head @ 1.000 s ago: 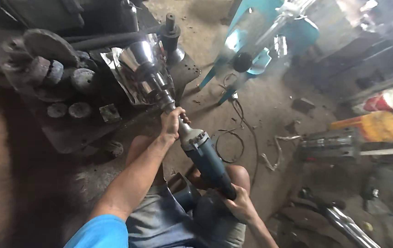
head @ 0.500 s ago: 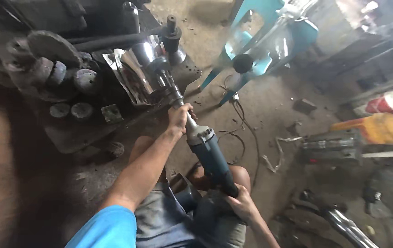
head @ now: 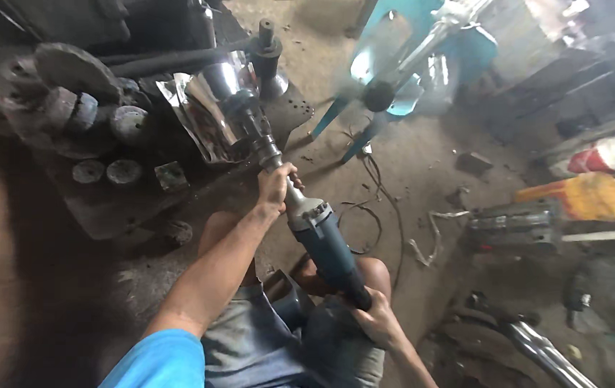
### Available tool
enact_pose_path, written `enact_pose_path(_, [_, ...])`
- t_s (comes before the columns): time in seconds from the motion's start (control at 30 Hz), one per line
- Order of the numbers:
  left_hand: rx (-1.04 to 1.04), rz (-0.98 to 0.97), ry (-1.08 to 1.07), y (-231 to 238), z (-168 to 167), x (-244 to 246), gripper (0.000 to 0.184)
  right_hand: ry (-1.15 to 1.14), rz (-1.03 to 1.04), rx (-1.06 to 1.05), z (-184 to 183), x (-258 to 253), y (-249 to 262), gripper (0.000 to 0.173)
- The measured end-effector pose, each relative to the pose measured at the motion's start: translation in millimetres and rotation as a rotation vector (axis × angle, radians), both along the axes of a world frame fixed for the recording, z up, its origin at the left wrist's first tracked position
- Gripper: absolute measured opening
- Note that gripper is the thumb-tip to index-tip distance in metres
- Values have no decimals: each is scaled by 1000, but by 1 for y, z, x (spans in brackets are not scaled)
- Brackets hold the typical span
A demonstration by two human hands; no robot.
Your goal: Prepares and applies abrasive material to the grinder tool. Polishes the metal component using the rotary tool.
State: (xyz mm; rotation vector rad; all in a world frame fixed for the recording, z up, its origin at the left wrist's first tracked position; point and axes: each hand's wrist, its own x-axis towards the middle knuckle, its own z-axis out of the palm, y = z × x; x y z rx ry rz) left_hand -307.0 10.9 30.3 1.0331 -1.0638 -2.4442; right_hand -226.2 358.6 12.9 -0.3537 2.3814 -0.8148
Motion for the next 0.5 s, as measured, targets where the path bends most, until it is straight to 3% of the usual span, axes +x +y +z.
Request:
enact_pose_path(0.2, [8,12,131,-9,-18,28,9,108,93,115,4,7,-5,37])
enact_pose_path(0.5, [4,39,93,-1,-8,8,5,17,30,16,1,-1,0,32])
